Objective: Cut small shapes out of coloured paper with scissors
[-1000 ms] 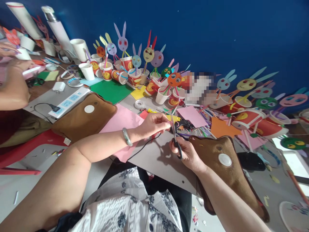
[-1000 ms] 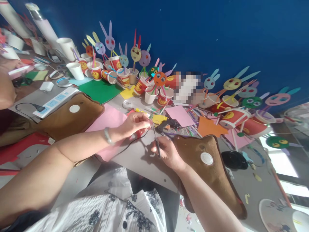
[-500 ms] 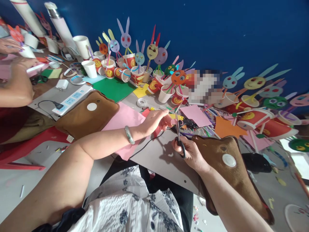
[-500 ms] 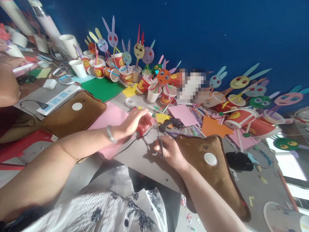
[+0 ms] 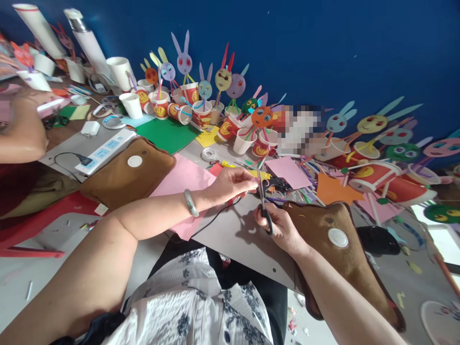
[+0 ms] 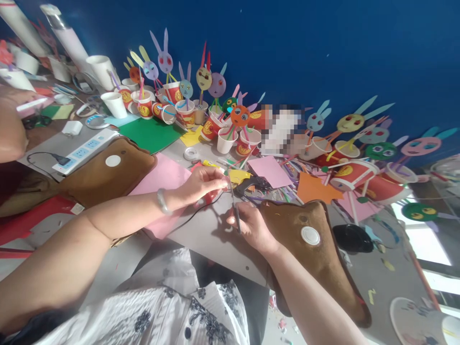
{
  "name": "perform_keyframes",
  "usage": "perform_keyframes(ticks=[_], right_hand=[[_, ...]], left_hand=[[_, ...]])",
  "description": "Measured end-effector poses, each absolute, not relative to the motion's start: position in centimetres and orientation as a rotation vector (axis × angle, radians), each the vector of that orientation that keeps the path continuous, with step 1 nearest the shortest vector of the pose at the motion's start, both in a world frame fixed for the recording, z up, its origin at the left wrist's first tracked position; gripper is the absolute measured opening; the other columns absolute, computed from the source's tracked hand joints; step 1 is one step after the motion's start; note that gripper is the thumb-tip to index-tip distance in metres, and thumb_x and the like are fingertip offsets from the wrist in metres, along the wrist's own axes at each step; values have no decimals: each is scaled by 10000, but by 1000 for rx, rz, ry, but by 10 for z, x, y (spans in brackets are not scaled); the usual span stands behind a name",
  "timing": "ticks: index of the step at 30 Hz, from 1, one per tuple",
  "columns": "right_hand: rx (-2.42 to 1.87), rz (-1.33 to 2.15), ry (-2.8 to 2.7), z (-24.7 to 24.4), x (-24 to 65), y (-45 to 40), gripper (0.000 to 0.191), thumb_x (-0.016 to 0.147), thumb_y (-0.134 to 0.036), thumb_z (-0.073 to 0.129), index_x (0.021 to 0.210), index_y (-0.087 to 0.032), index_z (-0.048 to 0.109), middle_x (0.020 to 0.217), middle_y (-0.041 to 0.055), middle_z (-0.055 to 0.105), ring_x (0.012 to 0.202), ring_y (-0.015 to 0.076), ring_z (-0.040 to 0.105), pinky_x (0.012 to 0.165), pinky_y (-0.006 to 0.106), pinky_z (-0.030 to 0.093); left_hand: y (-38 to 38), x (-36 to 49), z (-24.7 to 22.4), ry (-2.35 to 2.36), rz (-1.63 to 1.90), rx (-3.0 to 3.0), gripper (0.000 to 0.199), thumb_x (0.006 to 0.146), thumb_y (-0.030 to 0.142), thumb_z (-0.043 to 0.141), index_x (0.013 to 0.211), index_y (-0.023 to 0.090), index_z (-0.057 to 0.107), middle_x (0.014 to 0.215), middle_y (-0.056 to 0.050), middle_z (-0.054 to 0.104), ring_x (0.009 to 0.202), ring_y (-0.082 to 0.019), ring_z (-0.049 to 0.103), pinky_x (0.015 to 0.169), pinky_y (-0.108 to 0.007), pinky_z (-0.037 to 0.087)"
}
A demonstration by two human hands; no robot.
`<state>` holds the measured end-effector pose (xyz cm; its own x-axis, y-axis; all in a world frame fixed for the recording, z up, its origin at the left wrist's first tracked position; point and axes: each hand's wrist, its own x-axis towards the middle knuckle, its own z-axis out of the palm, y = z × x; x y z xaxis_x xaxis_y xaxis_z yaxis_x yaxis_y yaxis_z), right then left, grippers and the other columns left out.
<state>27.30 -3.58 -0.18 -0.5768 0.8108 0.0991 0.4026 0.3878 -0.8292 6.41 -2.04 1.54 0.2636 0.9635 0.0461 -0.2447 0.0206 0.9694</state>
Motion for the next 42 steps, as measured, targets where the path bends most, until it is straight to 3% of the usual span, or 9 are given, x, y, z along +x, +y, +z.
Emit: perform_keyframes(ticks=[4, 11, 27, 42], right_hand=[[-1018, 1103, -2145, -2, 273, -36, 633, 863, -778, 526, 649, -187, 596, 595, 21, 579, 575, 154, 488, 589, 305, 412], [-1032, 1113, -2132, -3, 273, -37, 622, 856, -781, 533, 669, -191, 589, 605, 20, 569, 588, 160, 495, 585, 303, 411], [-1021, 1082, -2162, 0, 273, -37, 666, 840, -818, 507, 646, -186, 584, 585, 18, 552, 584, 156, 485, 590, 305, 421], [-1011, 1077, -2158, -1, 274, -37, 656, 851, -808, 505, 646, -189, 575, 584, 11, 541, 587, 157, 482, 597, 305, 398]], left_hand=[[-19, 65, 13, 799, 1141, 1151, 246, 778, 338, 747, 719, 142, 609, 603, 25, 589, 492, -53, 502, 455, -197, 380], [-19, 67, 11, 791, 1127, 1150, 333, 746, 403, 787, 709, 139, 588, 587, 31, 573, 481, -50, 492, 452, -195, 343], [-20, 63, 15, 802, 1122, 1164, 200, 767, 280, 719, 706, 154, 577, 575, 41, 563, 499, -60, 513, 464, -197, 359], [-22, 63, 22, 796, 1150, 1122, 159, 804, 225, 665, 687, 147, 590, 590, 30, 592, 503, -59, 525, 518, -205, 442]])
